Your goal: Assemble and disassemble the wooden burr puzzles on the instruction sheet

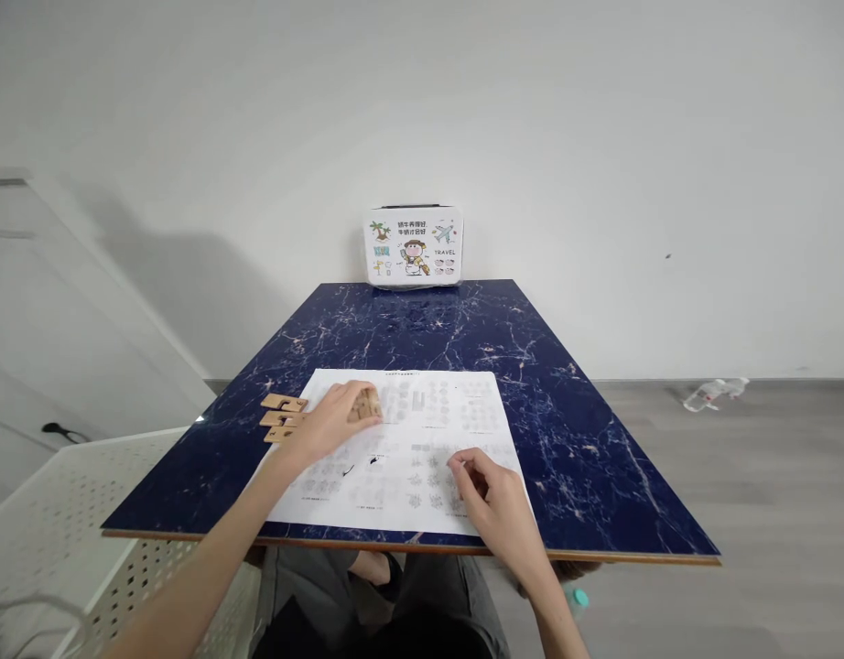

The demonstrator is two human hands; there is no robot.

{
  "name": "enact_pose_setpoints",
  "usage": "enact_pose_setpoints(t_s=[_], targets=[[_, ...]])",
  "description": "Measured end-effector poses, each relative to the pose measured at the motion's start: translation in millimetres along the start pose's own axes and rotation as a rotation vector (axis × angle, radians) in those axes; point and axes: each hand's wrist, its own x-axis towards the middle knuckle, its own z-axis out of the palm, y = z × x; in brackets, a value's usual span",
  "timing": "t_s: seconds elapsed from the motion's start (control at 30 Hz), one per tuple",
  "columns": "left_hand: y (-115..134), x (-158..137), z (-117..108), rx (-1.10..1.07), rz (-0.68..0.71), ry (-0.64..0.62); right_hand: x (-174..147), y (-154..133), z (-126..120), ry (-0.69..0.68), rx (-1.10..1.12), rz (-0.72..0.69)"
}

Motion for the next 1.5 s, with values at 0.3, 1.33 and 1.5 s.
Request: enact_pose_setpoints(t_s=[0.3, 1.33, 1.5], targets=[[78, -53, 46, -0.209, 0.187, -0.081, 1, 0, 0, 0.006, 0.046, 0.003], [51, -81, 33, -0.506, -0.084, 0.034, 27, -12, -11, -0.313, -0.189, -0.113], [46, -80, 33, -0.602, -0.101, 0.035, 21, -24, -15, -0.282, -0.038, -0.191]])
